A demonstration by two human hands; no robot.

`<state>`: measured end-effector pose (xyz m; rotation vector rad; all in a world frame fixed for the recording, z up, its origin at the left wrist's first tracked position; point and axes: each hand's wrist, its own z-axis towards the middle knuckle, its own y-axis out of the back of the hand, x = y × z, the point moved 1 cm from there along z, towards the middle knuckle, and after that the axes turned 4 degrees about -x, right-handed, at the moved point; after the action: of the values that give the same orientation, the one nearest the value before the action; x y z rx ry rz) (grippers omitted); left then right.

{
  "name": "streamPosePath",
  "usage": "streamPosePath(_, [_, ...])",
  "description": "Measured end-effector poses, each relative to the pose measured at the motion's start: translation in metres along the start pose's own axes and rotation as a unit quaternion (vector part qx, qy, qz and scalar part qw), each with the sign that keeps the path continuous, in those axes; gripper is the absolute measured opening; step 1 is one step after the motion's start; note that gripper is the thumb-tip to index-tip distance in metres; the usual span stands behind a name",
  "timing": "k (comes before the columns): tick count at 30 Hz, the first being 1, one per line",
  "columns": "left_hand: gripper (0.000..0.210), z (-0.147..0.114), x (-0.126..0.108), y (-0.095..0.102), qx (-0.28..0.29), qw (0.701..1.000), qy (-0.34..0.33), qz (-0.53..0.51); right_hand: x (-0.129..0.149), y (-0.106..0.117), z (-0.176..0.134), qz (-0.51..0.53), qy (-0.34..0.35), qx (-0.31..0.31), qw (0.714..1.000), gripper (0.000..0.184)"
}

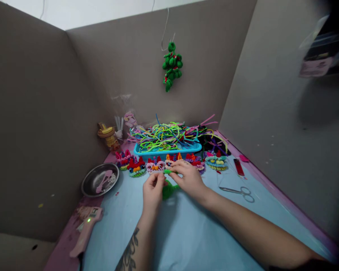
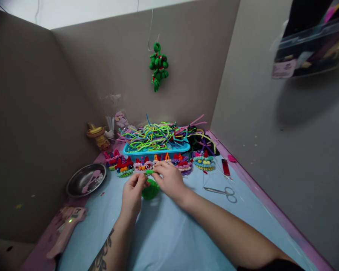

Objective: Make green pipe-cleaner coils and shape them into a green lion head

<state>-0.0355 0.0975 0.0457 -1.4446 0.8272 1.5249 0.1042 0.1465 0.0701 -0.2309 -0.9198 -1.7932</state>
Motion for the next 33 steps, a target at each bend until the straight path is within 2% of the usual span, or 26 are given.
streamPosePath(6, [0.034, -0.002, -0.005, 0.000, -0.036, 0.999, 0.007, 0.013, 0.007, 0.000, -0.005, -0.029, 0.034, 0.001, 0.999, 0.013])
streamPosePath(15, [0.029, 0.000, 0.001, 0.001, -0.028, 0.999, -0.021, 0.012, 0.010, -0.002, -0.007, -0.053, 0.028, 0.023, 0.998, 0.014])
streamPosePath(19, [0.021, 0.000, 0.001, 0.001, -0.031, 0.999, -0.044, 0.010, 0.010, -0.002, -0.006, -0.020, 0.006, 0.054, 0.998, 0.011])
streamPosePath(22, [0.019, -0.001, -0.003, 0.001, -0.025, 0.998, -0.060, 0.010, 0.010, -0.002, -0.004, 0.019, -0.018, 0.086, 0.996, 0.019])
streamPosePath(25, [0.020, -0.001, -0.008, 0.000, -0.014, 0.998, -0.056, 0.017, 0.010, -0.001, -0.001, 0.043, -0.036, 0.117, 0.992, 0.014])
streamPosePath(28, [0.025, -0.001, -0.011, 0.000, 0.002, 0.999, -0.038, 0.018, 0.008, 0.001, 0.003, 0.059, -0.067, 0.121, 0.989, 0.015])
streamPosePath(33, [0.027, 0.002, -0.011, 0.004, -0.003, 0.999, -0.027, 0.022, 0.008, 0.004, 0.008, 0.088, -0.115, 0.119, 0.982, 0.024])
